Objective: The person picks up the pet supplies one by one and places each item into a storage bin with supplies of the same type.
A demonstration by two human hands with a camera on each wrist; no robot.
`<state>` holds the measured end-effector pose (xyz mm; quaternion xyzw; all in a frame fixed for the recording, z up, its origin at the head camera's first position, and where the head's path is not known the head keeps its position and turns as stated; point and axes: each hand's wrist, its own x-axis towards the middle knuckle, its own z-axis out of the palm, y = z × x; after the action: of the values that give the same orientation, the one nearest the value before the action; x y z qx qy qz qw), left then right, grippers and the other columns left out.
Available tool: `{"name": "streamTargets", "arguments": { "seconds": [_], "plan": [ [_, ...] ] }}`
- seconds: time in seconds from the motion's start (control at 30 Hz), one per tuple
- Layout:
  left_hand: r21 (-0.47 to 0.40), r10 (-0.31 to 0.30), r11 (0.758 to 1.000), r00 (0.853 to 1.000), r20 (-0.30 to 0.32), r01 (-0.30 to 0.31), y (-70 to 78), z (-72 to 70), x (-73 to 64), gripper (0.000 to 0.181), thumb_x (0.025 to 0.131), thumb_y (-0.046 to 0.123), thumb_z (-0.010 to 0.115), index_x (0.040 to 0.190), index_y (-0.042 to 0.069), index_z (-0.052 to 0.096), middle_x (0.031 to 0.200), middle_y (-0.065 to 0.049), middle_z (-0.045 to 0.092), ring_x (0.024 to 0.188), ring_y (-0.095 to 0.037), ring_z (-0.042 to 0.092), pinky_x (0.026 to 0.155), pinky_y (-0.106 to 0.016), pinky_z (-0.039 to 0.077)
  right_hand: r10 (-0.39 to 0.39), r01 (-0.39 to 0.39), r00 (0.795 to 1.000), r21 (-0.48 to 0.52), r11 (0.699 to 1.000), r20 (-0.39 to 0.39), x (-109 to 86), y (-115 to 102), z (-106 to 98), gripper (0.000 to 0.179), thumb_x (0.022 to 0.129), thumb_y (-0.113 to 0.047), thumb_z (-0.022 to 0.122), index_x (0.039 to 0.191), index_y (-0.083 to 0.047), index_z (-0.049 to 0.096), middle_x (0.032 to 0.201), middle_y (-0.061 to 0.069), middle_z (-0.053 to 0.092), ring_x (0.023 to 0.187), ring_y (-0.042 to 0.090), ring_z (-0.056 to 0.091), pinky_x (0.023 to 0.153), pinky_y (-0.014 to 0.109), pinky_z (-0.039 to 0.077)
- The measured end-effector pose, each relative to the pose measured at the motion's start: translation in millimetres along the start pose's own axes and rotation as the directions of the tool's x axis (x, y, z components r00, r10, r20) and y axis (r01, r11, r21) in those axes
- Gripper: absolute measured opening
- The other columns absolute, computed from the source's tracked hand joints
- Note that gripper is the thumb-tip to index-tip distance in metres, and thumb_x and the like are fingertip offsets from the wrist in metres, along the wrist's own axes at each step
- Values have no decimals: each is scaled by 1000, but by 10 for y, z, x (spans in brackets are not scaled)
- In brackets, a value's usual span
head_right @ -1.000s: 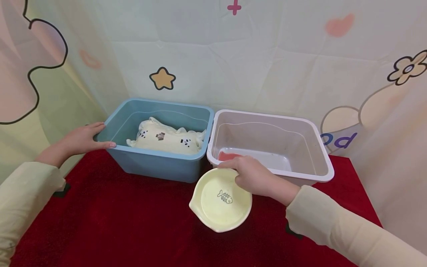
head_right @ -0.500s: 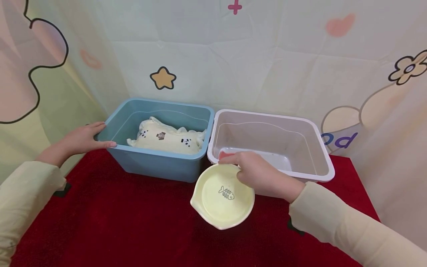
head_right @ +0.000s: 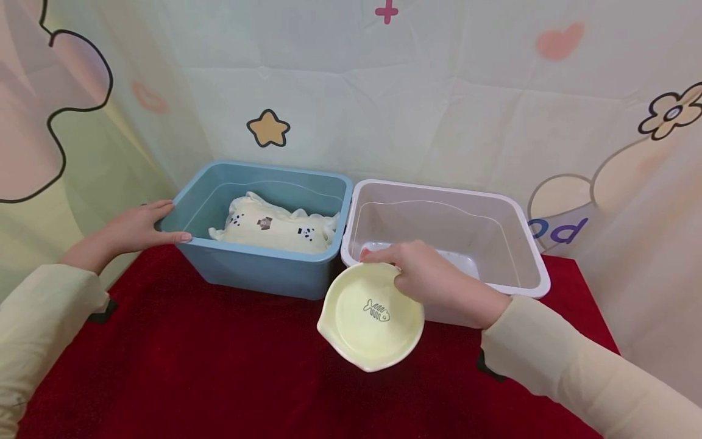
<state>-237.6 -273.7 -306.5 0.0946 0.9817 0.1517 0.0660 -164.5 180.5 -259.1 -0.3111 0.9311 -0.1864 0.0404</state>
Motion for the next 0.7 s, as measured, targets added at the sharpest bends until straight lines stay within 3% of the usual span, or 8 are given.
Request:
{"name": "streamTargets", "arguments": {
  "seconds": [0.17,0.33,0.4,0.7],
  "plan": [
    [4,-5,1000,1000,6,5,4,-5,-2,93,73,61,57,138,3,26,135,-23,32,114,-41,39,86,-58,39,-34,33,999,-5,999,-14,14,1,-35,72,63,18,40,116,-28,59,101,-8,66,53,7,23,43,16,23],
    [8,-1,1000,1000,8,1,11,-14,-10,92,73,60,57,138,2,26,136,-23,31,115,-41,38,87,-58,38,-24,24,999,14,1000,-22,2,4,-74,71,64,18,40,115,-28,60,103,-4,66,53,9,29,41,17,25],
    [9,2,1000,1000,6,-2,11,-16,-14,92,73,60,57,138,2,26,136,-23,31,115,-41,38,88,-58,38,-15,15,1000,6,1000,-18,2,10,-84,71,64,17,40,115,-28,60,92,-2,67,50,8,26,41,17,24],
    [12,2,1000,1000,2,-2,13,-15,-12,93,73,60,57,138,2,25,136,-23,31,115,-41,37,88,-58,38,16,-16,1000,4,1000,-22,-1,7,-124,57,64,15,42,107,-14,65,100,2,67,61,12,40,47,20,31]
  ]
}}
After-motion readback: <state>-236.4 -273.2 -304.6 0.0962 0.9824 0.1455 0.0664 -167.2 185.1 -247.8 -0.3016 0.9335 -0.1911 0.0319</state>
